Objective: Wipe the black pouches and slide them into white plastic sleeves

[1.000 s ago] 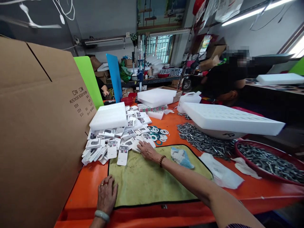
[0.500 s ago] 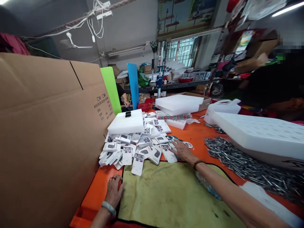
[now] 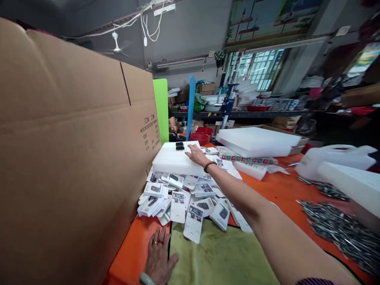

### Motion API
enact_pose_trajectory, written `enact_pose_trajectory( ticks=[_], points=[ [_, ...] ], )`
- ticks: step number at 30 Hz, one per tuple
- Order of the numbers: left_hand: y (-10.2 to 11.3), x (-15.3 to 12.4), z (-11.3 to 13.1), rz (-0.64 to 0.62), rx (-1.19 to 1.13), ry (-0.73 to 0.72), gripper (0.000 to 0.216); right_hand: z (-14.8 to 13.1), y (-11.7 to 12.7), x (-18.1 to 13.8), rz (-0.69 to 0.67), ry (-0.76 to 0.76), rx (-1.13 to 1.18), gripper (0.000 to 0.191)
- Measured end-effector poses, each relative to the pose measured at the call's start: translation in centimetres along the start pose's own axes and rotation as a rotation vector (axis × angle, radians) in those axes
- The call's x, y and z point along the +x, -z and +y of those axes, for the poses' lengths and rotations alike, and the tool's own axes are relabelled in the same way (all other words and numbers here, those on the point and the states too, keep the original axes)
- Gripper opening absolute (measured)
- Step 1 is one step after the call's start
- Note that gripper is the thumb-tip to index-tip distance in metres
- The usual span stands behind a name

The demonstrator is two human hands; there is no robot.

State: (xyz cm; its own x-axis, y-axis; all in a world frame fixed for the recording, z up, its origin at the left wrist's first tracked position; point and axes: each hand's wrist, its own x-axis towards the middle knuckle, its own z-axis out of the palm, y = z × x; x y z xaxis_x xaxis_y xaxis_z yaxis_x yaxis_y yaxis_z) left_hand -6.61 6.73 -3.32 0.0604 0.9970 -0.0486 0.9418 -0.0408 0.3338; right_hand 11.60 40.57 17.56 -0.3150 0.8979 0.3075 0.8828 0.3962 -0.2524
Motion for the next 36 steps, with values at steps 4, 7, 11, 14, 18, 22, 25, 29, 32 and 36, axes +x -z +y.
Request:
enact_pose_trajectory(
  ticks=[4,7,11,14,18,22,25,29,32,36],
  points=[
    [-3.1,0.7,-2.3,0.061,0.030,-0.088,0.066,-1.7,-3.5,4.7,-0.056,-0.096,-0.034,0.050],
    [-5.9,1.3,-4.1,0.193,0.073,-0.200,0.066,-2.2,-5.6,6.8,-0.082,-0.125,-0.061,0.051],
    [-8.2,1.8,-5.5,0.343,0.135,-0.240,0.061,-2.1,-7.3,8.7,-0.118,-0.149,-0.081,0.050],
    [-8.3,1.7,-5.9,0.337,0.149,-0.321,0.065,-1.9,-7.9,9.5,-0.127,-0.193,-0.086,0.051],
    [-7.6,1.5,-6.0,0.322,0.152,-0.318,0.068,-2.1,-8.0,9.7,-0.120,-0.196,-0.054,0.037],
    [-7.9,1.6,-5.4,0.357,0.151,-0.307,0.067,-2.5,-7.2,8.6,-0.079,-0.170,0.048,0.032],
    [-7.9,1.7,-4.3,0.363,0.116,-0.208,0.067,-2.3,-5.7,7.2,-0.015,-0.179,0.154,0.034],
    [-5.7,1.2,-2.3,0.175,0.040,-0.076,0.067,-1.8,-2.7,4.0,0.096,-0.241,0.338,0.033],
    [-2.7,0.6,-1.3,0.073,-0.041,-0.029,0.065,-1.5,-0.4,-0.7,0.113,-0.272,0.537,0.028],
    [1.4,0.1,0.0,0.086,-0.339,0.046,0.054,-0.8,1.7,-10.1,0.014,-0.264,0.947,0.018]
  ],
)
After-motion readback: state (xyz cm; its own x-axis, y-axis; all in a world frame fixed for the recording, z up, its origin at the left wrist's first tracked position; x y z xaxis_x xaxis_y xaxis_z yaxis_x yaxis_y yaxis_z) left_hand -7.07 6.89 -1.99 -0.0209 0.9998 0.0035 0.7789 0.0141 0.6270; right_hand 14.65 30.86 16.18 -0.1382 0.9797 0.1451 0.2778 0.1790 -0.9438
